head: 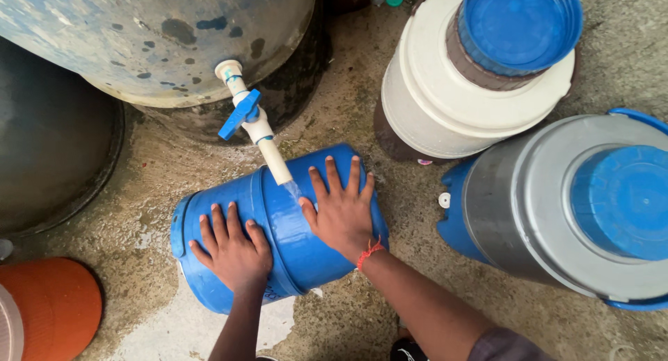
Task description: The person rinses a blue plastic lid under a tap, then places it on a white container. They pick up a blue plastic container, open the tap, and fill the container with water. The person closes the tap and sets the filled container down.
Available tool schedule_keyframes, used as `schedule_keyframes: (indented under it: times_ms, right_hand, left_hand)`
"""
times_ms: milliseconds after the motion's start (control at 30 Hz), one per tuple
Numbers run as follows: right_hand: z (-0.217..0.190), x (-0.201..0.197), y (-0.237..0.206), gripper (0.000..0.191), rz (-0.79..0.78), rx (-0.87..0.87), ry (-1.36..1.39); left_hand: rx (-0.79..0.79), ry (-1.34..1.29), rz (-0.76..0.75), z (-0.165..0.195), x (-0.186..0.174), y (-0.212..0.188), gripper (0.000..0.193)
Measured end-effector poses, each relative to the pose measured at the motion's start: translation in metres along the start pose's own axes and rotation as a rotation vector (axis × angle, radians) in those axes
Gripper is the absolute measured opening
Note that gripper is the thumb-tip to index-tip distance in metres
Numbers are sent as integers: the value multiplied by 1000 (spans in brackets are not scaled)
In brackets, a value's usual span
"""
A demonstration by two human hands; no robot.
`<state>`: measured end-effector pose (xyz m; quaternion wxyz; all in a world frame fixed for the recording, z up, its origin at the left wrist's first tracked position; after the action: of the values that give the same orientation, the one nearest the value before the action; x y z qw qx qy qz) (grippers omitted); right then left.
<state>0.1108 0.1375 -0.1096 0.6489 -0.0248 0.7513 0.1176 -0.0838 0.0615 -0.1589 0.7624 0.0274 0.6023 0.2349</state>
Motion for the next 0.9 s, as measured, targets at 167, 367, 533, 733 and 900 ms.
schedule_keyframes:
  times_ms: [167, 367, 533, 733, 900]
  right_hand:
    - [4, 6, -18, 65, -192, 26, -5]
    - [39, -4, -49, 78, -599, 112, 60]
    - [51, 3, -64, 85, -900, 53, 37]
    - [62, 36, -46, 75, -925, -171, 88]
    - [77, 35, -38, 88, -997, -110, 29]
  left_hand:
    - [62, 14, 13, 9, -10, -20, 56]
    - [-2, 101, -102, 52, -16, -39, 62]
    - [66, 59, -467, 82, -21, -52, 67]
    - [578, -190, -444, 133, -1, -42, 59]
    - [618, -164, -426, 129, 20, -1, 69]
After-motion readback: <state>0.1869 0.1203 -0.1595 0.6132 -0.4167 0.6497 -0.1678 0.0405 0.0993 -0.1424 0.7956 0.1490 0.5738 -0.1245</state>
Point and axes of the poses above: each hand's wrist, its own y-axis towards the middle knuckle, its own x-axis out of the palm, z = x × y, the point moved 5 cm from there along y, towards the middle knuckle, and after that the axes turned 6 degrees about x, right-handed, at the moved point
